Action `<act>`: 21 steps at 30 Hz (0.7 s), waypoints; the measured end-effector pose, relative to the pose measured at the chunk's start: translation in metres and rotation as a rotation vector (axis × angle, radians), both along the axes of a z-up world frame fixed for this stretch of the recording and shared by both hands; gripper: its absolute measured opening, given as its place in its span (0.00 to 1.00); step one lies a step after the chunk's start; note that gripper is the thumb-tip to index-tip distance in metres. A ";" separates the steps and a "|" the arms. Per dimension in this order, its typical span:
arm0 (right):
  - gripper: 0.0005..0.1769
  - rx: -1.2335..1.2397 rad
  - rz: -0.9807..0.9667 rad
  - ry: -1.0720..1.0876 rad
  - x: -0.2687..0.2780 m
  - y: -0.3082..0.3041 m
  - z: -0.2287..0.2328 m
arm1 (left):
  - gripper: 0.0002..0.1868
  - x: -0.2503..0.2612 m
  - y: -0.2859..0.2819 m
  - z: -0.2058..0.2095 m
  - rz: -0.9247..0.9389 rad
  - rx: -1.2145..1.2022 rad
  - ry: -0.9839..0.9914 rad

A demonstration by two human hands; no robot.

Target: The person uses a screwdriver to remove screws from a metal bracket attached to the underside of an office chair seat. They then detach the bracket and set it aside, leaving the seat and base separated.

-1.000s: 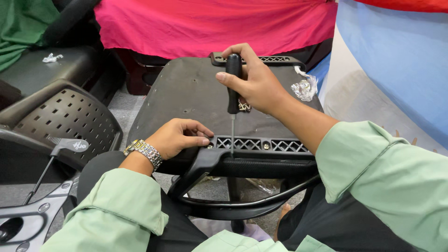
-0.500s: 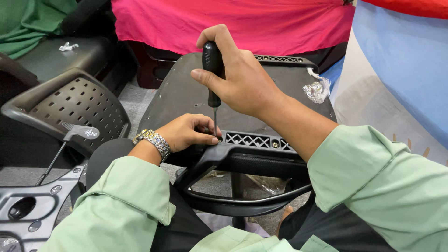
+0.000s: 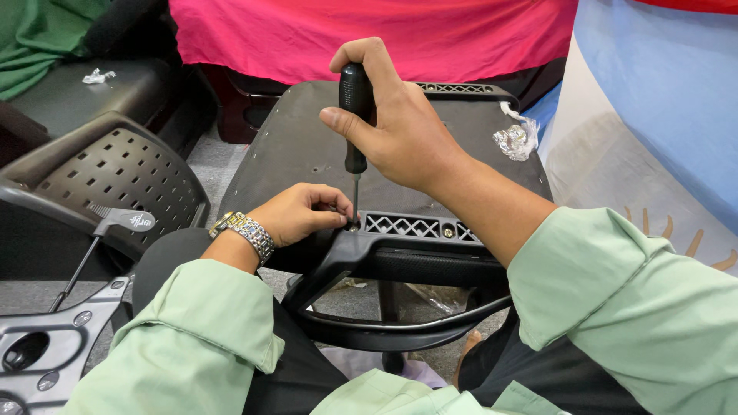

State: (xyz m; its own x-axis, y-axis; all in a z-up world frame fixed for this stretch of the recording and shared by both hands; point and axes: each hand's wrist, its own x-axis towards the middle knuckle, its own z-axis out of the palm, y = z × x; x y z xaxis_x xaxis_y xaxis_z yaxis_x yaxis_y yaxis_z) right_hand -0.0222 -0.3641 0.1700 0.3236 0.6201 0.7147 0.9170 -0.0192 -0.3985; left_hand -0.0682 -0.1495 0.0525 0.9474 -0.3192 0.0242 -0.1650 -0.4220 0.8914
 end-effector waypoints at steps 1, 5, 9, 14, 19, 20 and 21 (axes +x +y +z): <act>0.23 -0.001 0.000 0.004 0.000 0.000 0.000 | 0.08 0.000 0.000 0.000 -0.003 0.003 -0.008; 0.23 -0.007 0.024 -0.026 -0.002 -0.001 0.000 | 0.07 0.000 0.000 -0.001 -0.007 -0.028 -0.001; 0.24 -0.045 0.043 -0.044 -0.004 -0.001 0.002 | 0.06 -0.001 -0.001 0.000 -0.014 -0.070 0.037; 0.23 -0.076 0.084 -0.030 -0.006 -0.001 0.006 | 0.06 0.000 -0.001 0.001 -0.025 -0.060 0.023; 0.24 -0.213 0.237 0.075 -0.002 -0.011 0.021 | 0.04 -0.001 -0.002 0.000 -0.038 -0.115 0.023; 0.22 -0.196 0.213 0.003 0.000 -0.011 0.025 | 0.04 0.000 -0.002 0.001 -0.035 -0.111 0.015; 0.21 -0.179 0.188 -0.068 0.002 -0.012 0.028 | 0.04 0.000 -0.003 0.001 -0.055 -0.113 0.013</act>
State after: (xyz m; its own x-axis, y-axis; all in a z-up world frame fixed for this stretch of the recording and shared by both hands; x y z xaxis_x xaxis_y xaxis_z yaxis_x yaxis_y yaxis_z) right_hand -0.0205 -0.3758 0.1981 0.1457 0.7831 0.6046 0.9354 0.0899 -0.3419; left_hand -0.0684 -0.1522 0.0534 0.9289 -0.3669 0.0508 -0.1734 -0.3095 0.9350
